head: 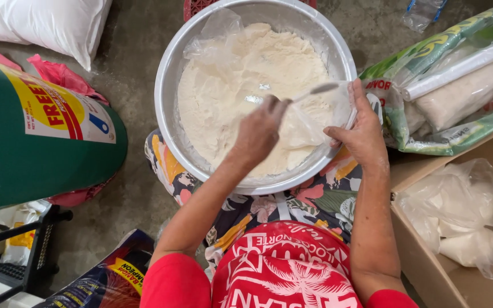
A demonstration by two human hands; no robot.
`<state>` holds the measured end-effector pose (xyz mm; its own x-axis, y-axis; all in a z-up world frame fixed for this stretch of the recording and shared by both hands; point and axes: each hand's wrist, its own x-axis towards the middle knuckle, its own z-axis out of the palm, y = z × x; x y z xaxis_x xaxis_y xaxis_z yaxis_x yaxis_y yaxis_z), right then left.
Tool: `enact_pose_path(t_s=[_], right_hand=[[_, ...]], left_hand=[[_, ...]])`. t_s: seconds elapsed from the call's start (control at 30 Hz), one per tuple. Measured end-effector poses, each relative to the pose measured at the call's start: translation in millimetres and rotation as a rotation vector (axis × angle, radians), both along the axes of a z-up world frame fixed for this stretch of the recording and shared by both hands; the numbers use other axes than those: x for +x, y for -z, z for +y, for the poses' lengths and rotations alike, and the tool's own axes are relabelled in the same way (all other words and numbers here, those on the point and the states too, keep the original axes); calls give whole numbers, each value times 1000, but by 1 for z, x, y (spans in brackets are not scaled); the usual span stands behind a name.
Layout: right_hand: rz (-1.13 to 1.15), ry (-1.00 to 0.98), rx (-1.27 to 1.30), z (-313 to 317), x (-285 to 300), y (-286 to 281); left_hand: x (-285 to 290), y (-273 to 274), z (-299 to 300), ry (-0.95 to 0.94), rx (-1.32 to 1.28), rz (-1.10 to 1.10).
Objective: Scooping white powder from a large bowl into small plastic bags for individual packaging.
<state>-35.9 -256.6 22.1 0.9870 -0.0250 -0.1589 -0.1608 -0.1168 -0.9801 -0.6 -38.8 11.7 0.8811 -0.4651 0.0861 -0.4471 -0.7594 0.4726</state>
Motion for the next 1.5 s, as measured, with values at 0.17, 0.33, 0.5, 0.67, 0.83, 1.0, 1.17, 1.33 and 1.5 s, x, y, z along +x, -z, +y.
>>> enact_pose_path(t_s=[0.17,0.33,0.5,0.67,0.83,1.0,1.17,1.33,1.5], right_hand=[[-5,15,-41,-3,-5,8],[6,71,-113,3,-4,-13],[191,105,-114,11,-6,-29],[139,85,-148,17,-12,-43],[120,86,-101,10,-10,-25],[165,120,-70,12,-4,-27],[174,140,-57,11,1,-23],[189,166,-31,21,-2,-43],[161,141,7,12,-4,-22]], left_hand=[[64,50,46,-292,-60,72],[99,96,50,-459,-33,60],[105,186,35,-438,-166,530],[85,155,18,-381,-591,828],[84,91,23,-369,-538,708],[65,-1,27,-310,-387,527],[30,-50,25,-215,-279,392],[10,4,2,-9,152,113],[30,-11,26,-235,-92,56]])
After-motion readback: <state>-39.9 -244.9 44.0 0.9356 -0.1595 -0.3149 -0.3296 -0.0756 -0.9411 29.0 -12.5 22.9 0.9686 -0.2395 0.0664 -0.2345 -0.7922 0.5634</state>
